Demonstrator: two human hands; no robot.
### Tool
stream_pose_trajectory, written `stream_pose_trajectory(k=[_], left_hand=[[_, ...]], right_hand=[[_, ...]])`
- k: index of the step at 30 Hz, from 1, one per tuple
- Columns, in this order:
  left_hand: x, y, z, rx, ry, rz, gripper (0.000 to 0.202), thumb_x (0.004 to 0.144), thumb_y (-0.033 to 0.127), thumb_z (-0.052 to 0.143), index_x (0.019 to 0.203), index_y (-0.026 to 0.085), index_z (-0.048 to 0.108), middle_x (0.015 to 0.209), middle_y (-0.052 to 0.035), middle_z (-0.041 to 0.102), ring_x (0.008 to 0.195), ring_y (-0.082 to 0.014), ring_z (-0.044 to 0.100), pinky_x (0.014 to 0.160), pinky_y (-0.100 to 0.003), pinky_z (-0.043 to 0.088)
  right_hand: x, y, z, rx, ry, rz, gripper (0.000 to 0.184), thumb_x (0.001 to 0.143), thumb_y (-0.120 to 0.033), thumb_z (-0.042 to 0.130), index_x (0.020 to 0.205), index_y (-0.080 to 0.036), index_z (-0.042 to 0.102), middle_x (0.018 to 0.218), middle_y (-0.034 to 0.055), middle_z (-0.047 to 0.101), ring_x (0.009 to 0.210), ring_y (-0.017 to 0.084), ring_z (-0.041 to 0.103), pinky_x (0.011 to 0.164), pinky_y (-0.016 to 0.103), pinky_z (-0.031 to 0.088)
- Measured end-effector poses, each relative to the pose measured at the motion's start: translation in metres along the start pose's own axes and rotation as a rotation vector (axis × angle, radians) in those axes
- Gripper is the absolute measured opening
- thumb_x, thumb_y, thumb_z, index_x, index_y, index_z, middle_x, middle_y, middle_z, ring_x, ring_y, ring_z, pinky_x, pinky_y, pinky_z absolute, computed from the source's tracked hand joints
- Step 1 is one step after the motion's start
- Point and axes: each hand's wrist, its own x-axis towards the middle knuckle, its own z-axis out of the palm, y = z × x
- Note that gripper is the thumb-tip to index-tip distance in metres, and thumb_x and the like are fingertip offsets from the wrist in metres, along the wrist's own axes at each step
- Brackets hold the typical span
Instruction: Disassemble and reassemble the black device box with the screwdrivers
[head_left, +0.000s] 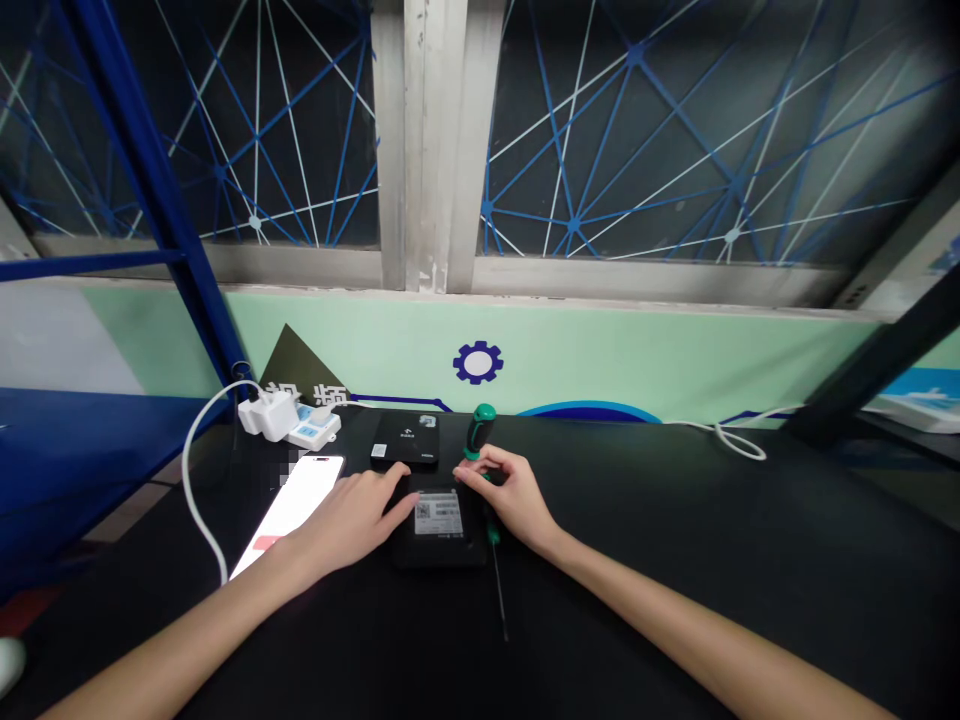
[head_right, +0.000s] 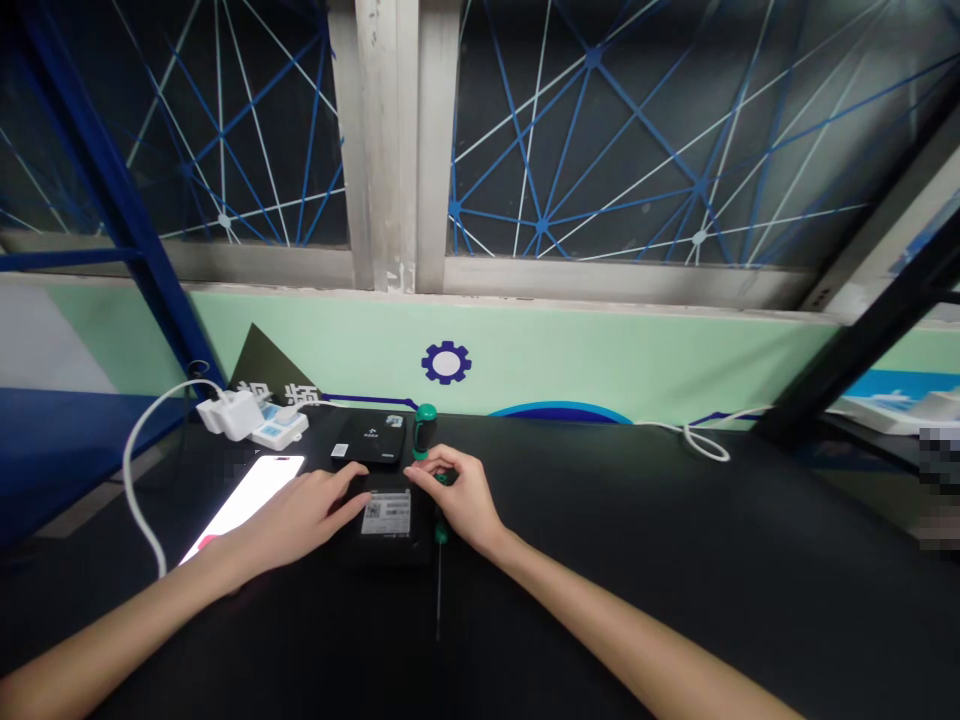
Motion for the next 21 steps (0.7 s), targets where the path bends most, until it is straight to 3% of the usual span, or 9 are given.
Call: stream_pose_trajectory(k=[13,21], left_hand=[[-0.0004,0.0006,-0.0022,-0.018,-0.008,0.0,0.045,0.102,0.05,0.029,0.126,0.021,0.055,0.078,-0.0058,0.069,0.079,-0.0296,0.069,0.066,-0.034,0.047],[0.0001,0.0005,-0.0019,-0.007,-0.006,-0.001,0.044,0.102,0.049,0.03,0.125,0.021,0.055,0.089,-0.0084,0.072,0.083,-0.0306,0.07,0.066,-0.034,0.046]], right_hand=[[-0.0003,0.0001,-0.0012,0.02,-0.03,0.033,0.028,0.086,-0.046,0.069,0.076,-0.02,0.065,0.078,0.0063,0.078,0.076,0.023,0.073,0.077,0.034,0.054],[-0.0005,-0.0047,-0.0004,0.015,-0.056,0.017,0.03,0.089,-0.047,0.065,0.076,-0.02,0.065,0.08,0.0073,0.079,0.079,0.024,0.073,0.083,0.037,0.053]])
